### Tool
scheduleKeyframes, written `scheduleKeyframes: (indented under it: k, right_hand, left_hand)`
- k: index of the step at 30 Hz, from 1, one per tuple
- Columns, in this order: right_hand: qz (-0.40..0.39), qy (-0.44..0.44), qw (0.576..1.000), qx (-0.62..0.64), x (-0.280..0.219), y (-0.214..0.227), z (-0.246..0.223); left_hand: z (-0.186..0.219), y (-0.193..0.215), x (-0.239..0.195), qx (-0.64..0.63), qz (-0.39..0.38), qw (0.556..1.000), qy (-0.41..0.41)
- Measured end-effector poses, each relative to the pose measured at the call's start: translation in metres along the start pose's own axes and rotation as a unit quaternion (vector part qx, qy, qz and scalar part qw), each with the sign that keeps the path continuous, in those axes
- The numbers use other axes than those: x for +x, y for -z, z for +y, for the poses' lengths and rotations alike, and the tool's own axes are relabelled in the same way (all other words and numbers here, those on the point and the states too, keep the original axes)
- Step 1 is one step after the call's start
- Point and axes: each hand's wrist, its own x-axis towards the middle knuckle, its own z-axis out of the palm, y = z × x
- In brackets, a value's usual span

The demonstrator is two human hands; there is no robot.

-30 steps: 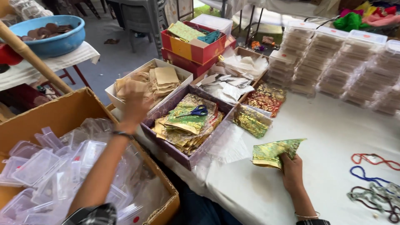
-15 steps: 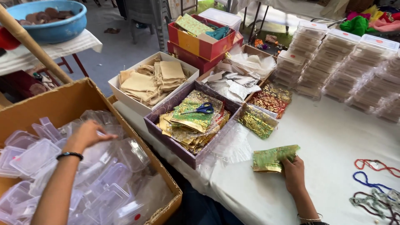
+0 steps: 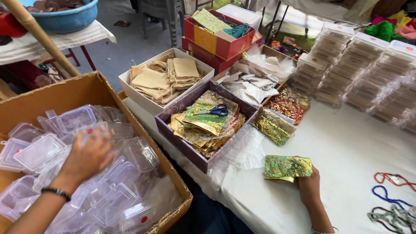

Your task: The person places a string of beads into a small patterned pouch, folds the pouch closed, and places it on the table. They then pick up a second pouch, place a different string of beads inside, and fold it closed as well.

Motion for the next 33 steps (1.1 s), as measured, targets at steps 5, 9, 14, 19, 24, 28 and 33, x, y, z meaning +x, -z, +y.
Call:
scheduleKeyframes:
  k: [5,9,14,19,24,28,33]
  right_hand:
    - [0.017,-0.006,1.000,-0.007,-0.005,-0.002,-0.002]
    - [0.013,-0.006,0.999,0.043,-0.002,0.000,-0.006]
    - [0.044,-0.136,0.978,0.153,0.058,0.028,0.014]
    - [0.021,-0.180,0.973,-0.145,0.080,0.047,-0.023]
    - [-0.020,-0.226,0.973,-0.052,0.072,0.082,-0.021]
    - [-0.042,-0.192,0.980,0.022,0.057,0.118,-0.022]
    - [-0.115,-0.241,0.936,-0.230,0.026,0.210,-0.063]
  left_hand:
    - [-0.005,-0.019,-0.032,-0.089,-0.056,0.990,-0.090]
    - [-0.026,-0.035,0.007,-0.015,0.084,0.991,-0.101]
    - [-0.011,0.051,0.152,-0.113,0.304,0.945,-0.029]
    - [0.087,0.131,0.302,-0.225,0.425,0.852,-0.207]
    - [0.264,0.256,0.368,-0.257,0.512,0.708,-0.413]
    - [0.421,0.303,0.367,-0.344,0.504,0.660,-0.439]
    - [0.538,0.243,0.335,-0.555,0.065,0.777,-0.292]
